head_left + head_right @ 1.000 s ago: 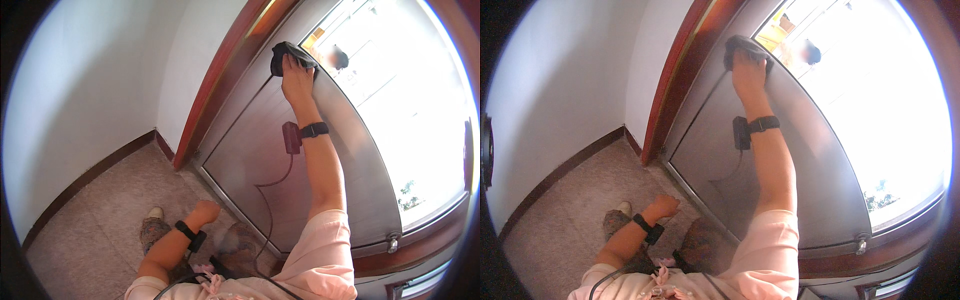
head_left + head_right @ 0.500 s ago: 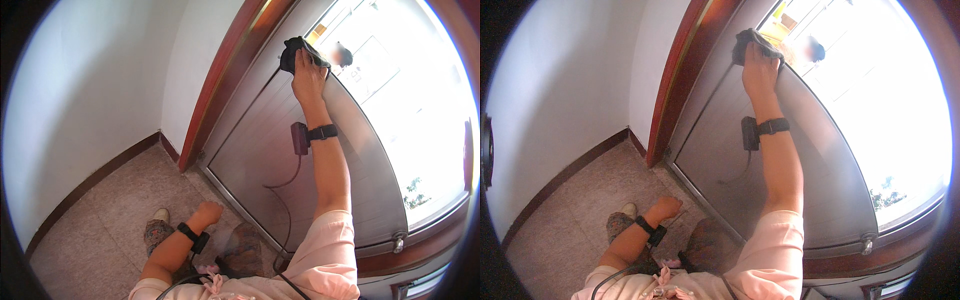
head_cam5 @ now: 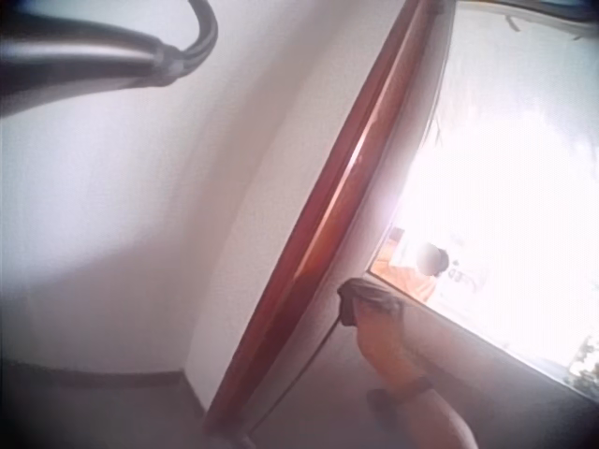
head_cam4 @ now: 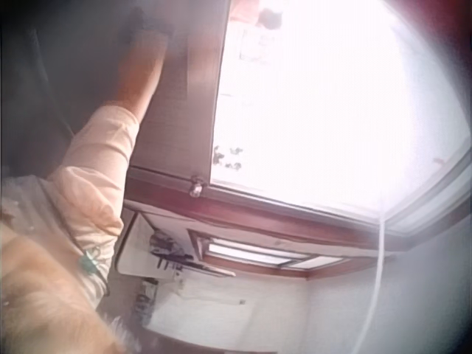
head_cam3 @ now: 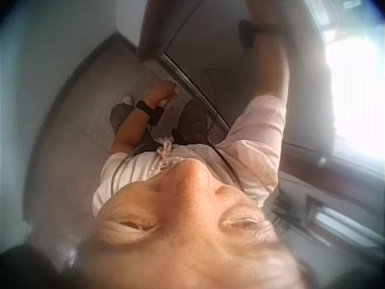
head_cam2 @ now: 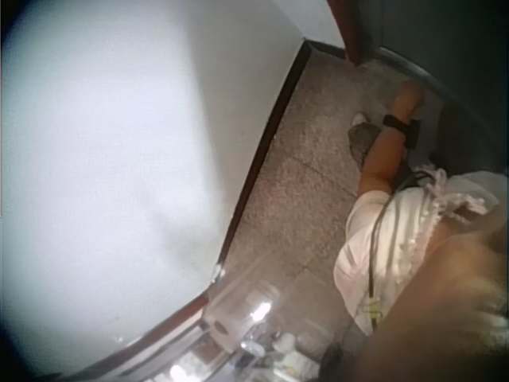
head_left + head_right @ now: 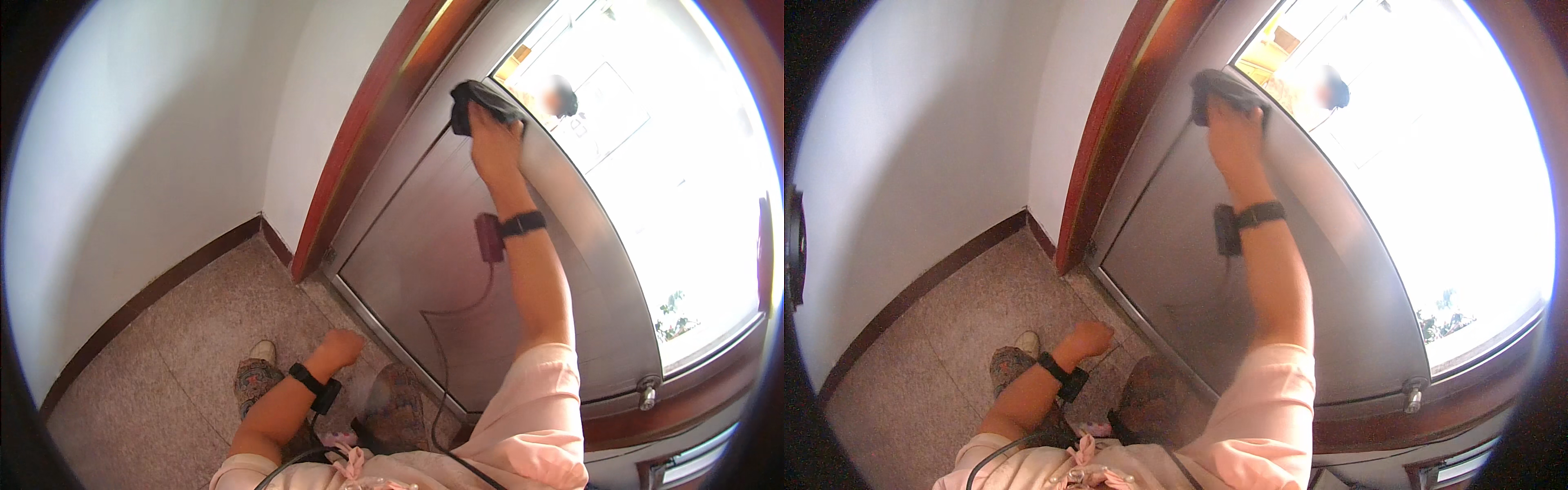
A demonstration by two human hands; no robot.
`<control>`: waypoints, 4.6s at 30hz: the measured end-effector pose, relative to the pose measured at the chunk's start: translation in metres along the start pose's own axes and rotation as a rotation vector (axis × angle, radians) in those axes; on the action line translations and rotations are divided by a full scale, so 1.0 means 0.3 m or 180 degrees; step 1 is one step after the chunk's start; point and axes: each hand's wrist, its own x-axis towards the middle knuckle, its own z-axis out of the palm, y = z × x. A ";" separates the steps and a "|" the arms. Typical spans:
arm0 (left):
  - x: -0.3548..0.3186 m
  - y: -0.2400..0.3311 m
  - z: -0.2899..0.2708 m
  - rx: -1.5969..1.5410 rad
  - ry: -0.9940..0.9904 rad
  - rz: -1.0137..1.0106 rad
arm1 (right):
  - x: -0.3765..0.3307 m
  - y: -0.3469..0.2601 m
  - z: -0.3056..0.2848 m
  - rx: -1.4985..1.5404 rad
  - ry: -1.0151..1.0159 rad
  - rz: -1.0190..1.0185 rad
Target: The person cleans a metal door with a glass panel using a yellow sponge and a dark cloth. They wipe the surface in circular and vertical motions, covering the entire door area.
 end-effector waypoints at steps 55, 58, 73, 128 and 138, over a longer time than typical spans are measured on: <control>0.017 0.016 -0.041 -0.0119 0.0147 0.0214 | -0.257 0.119 -0.256 0.0040 -0.1068 0.0952; 0.001 0.040 -0.073 -0.0123 0.0083 0.0219 | -0.386 0.167 -0.292 -0.0090 -0.1150 0.1475; 0.004 0.074 -0.099 -0.0035 -0.0157 0.0013 | -0.170 -0.092 0.096 0.0422 -0.0743 -0.0013; 0.065 0.141 0.020 0.0059 -0.0179 0.0133 | -0.611 -0.026 -0.137 0.1405 -0.1107 0.2112; 0.062 0.209 0.011 0.0018 -0.0308 0.0197 | -0.767 0.034 -0.173 0.0408 -0.1564 0.1251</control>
